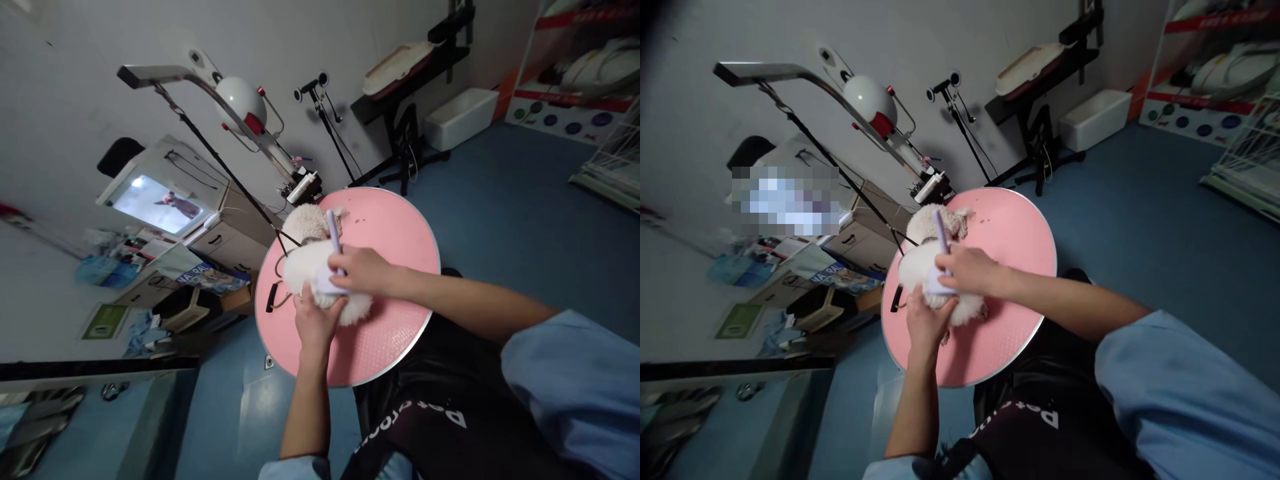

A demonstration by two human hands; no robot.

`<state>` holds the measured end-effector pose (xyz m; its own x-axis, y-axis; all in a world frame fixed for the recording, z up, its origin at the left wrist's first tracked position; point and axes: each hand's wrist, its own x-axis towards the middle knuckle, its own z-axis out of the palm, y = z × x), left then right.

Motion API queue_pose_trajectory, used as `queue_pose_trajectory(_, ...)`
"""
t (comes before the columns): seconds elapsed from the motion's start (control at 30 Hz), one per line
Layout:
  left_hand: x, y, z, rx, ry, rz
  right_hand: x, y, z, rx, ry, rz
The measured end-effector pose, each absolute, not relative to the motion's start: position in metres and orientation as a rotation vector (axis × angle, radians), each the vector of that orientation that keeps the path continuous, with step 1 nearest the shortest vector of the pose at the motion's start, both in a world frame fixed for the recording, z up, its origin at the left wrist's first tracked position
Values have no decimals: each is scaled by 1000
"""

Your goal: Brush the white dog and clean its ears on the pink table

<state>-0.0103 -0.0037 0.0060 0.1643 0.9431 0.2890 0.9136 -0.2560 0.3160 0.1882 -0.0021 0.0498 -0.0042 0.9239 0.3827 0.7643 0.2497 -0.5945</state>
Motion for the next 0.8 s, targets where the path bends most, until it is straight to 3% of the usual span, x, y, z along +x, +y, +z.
queue_pose_trajectory(0.13, -9, -5, 12, 2360, 1840, 599, 195, 2, 56, -1758, -1502, 100)
queue_pose_trajectory(0.3, -6, -6, 10, 2366, 1784, 627, 192, 6, 59, -1577, -1794, 333)
queue_pose_trajectory(0.43, -4, -7, 9, 2328, 1768, 668, 188, 9, 59, -1743, -1527, 159)
queue_pose_trajectory(0.57, -3, -7, 6, 2301, 1670, 714, 189, 9, 62, -1566, -1820, 298)
queue_pose_trajectory(0.7, -4, -5, 0, 2289, 1629, 769, 197, 7, 69, -1813, -1522, 50)
queue_pose_trajectory(0.8, -2, -3, -3, 2292, 1545, 790, 196, 0, 70, -1652, -1745, 192)
